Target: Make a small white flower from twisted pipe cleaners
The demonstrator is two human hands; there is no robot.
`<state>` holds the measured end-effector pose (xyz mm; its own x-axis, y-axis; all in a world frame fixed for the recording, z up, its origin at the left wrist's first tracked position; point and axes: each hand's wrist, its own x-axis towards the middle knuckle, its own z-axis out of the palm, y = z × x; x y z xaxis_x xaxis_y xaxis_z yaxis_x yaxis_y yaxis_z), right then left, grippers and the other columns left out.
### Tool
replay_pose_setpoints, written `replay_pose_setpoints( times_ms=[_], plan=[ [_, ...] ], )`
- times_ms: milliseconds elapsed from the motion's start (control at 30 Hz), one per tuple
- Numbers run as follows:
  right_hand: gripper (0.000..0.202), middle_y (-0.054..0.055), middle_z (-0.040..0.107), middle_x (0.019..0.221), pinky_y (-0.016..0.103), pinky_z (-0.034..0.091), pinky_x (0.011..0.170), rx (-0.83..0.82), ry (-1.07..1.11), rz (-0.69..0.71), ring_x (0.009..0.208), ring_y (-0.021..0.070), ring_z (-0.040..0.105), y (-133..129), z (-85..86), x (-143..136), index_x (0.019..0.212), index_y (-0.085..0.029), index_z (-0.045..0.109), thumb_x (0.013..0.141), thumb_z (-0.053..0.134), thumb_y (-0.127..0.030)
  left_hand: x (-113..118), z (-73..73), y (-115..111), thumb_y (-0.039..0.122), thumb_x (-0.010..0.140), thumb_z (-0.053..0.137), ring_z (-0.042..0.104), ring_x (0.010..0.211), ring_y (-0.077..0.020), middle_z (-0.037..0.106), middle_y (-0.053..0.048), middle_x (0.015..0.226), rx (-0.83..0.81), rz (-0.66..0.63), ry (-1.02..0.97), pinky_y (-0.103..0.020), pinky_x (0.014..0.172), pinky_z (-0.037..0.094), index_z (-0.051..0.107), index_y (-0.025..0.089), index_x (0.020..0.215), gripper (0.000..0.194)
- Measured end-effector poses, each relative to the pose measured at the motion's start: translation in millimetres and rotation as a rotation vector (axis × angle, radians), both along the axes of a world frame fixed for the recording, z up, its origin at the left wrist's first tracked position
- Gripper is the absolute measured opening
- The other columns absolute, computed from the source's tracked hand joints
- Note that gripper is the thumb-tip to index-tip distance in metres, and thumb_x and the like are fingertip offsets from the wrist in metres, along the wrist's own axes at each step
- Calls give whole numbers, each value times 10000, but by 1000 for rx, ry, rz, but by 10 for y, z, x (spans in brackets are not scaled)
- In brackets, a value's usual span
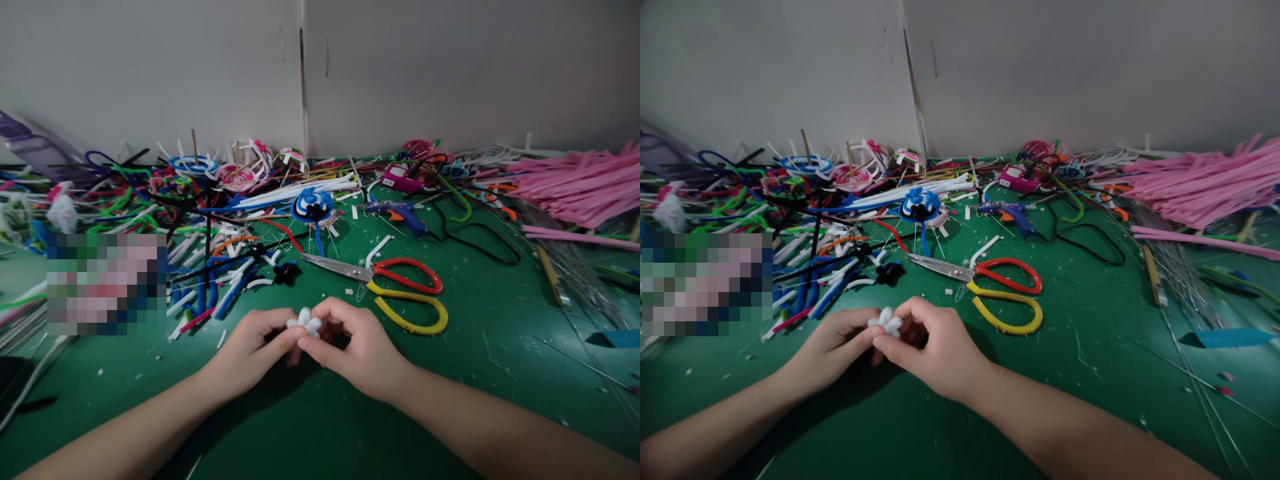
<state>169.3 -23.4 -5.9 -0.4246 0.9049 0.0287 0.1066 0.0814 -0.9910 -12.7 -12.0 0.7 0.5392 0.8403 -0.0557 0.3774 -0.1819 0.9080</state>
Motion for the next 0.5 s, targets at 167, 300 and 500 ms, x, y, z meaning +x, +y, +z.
replay_pose_setpoints(
  times_ms=[167, 300, 500],
  plan=[
    [223, -20, 578, 674, 207, 432, 528, 2, -28, -26, 572, 90, 546, 1, -9, 5, 818, -183, 544, 803, 623, -391, 8, 17, -3, 323, 933, 385, 535, 549, -105, 582, 19, 575, -7, -16, -4, -196, 551, 384, 545, 167, 656, 356],
    [207, -20, 578, 680, 204, 433, 530, 23, -47, -34, 576, 89, 547, 2, -26, 14, 838, -186, 548, 811, 613, -381, 9, 21, -10, 330, 948, 338, 549, 556, -109, 587, 12, 585, -30, -18, -13, -198, 564, 403, 546, 168, 658, 392],
    [138, -17, 566, 668, 205, 429, 529, 45, -48, -42, 573, 89, 532, -3, 2, 3, 840, -174, 558, 819, 579, -309, 10, 17, -23, 317, 948, 345, 542, 537, -103, 578, 20, 570, 15, -1, 34, -192, 553, 400, 546, 172, 653, 385]
  ],
)
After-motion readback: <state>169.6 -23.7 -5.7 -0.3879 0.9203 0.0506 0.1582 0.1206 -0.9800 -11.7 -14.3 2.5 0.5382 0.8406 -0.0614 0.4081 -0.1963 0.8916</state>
